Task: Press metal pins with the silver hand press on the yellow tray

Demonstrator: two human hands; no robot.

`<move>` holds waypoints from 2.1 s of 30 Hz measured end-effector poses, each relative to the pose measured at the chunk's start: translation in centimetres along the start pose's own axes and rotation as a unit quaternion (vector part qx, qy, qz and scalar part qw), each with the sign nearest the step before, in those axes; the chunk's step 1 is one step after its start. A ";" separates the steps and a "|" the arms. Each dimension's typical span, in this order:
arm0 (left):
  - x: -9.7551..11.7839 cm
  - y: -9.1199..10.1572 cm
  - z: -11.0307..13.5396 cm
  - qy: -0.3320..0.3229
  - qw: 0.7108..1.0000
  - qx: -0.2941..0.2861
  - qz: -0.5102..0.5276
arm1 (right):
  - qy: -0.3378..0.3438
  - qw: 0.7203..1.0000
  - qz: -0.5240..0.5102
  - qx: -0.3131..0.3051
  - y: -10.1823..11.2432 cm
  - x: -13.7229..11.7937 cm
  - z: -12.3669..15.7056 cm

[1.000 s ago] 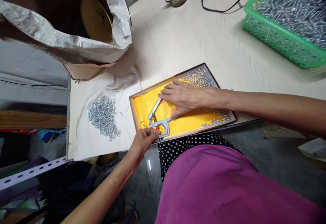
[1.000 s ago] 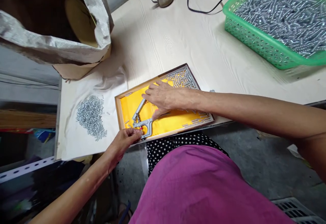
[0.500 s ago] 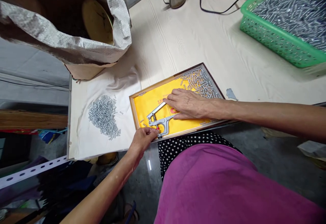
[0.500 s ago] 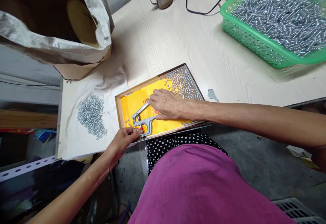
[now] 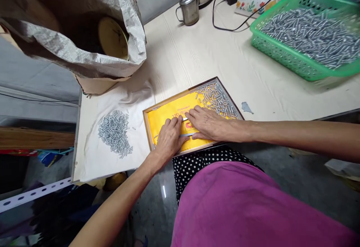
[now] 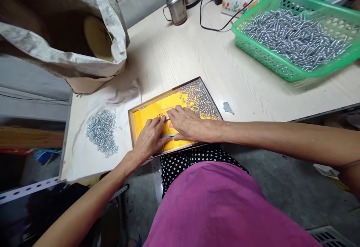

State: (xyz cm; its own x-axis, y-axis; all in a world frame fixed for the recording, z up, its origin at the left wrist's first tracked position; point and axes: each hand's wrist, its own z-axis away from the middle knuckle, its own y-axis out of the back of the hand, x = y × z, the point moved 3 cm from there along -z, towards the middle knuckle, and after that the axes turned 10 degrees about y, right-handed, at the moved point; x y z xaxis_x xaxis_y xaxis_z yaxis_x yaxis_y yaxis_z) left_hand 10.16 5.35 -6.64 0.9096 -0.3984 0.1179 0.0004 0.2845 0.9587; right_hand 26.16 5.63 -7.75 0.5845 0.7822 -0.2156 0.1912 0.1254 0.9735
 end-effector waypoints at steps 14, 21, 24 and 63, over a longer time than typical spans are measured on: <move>-0.1 -0.3 0.5 0.026 0.999 0.014 -0.013 | 0.018 0.997 -0.046 -0.057 -1.1 -0.3 -1.3; 0.3 -1.5 3.5 -0.061 0.988 0.139 0.017 | 0.049 0.999 0.002 0.011 -0.9 3.4 -2.0; 1.3 -2.0 4.3 -0.063 0.991 0.112 0.025 | 0.091 0.995 0.037 0.034 -1.1 4.3 -3.4; -5.0 0.2 6.3 0.364 0.741 -0.003 0.565 | 0.146 0.988 -0.044 0.014 -1.8 -0.6 0.4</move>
State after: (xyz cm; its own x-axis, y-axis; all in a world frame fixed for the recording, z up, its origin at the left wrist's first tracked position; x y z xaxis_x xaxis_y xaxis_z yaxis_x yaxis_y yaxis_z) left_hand 2.99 1.91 -5.38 0.3148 0.6707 0.6716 -0.9315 0.0827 0.3541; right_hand 25.80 4.70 -9.45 0.3136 0.9121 -0.2640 0.2555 0.1867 0.9486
